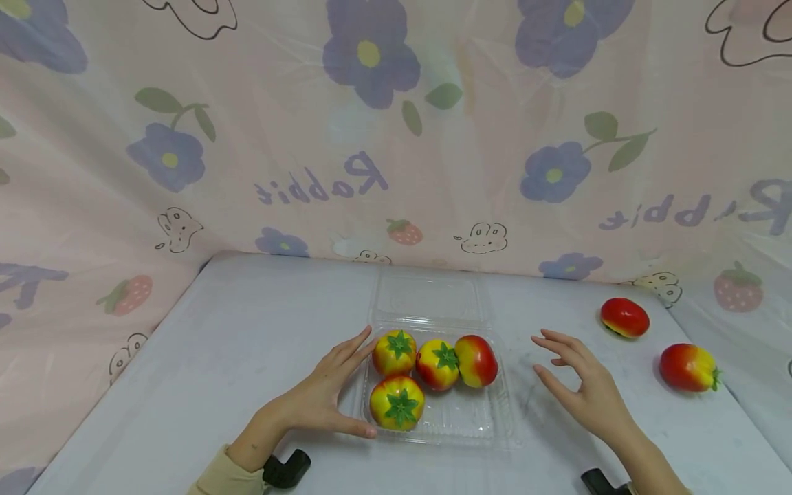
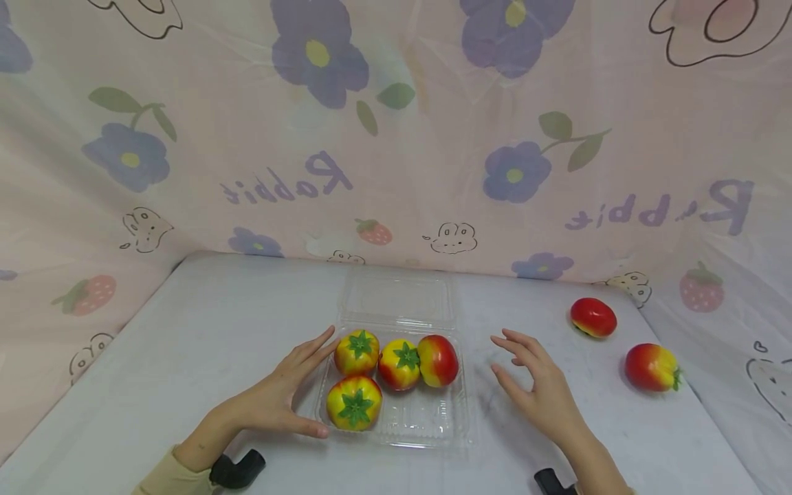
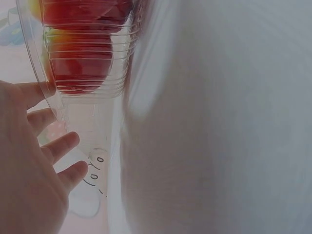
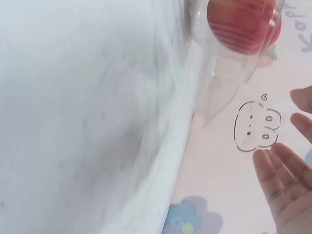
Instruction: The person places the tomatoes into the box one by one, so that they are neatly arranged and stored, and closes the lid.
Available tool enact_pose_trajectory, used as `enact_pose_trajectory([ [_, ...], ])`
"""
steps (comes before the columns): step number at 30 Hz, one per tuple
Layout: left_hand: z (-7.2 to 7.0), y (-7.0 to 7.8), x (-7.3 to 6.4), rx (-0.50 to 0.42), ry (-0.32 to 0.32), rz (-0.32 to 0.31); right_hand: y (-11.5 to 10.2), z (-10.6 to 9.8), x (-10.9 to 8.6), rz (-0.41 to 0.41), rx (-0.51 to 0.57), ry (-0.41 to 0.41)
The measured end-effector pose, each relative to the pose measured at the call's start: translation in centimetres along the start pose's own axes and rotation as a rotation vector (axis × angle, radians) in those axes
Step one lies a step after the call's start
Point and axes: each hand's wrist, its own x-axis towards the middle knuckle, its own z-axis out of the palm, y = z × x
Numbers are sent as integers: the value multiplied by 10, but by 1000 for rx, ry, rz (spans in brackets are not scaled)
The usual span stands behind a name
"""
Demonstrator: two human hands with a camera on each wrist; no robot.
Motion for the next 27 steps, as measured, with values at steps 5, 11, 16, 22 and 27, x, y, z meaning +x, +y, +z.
enact_pose_trajectory([
  [5,-1,1,0,-6,-2,-2,6,-3,-1,4,0,14],
  [11,-1,2,0,-17,-4,-7,14,-7,-2,56,-28,-10],
  [16,-1,2,0,-21,-3,-8,22,-12,-2,83,-48,-9],
  [22,-1,1,0,-16,-3,-13,33,-20,-2,155,-92,-28],
  [27,0,1,0,-13,-4,-10,42,-26,-2,207,-112,-39],
])
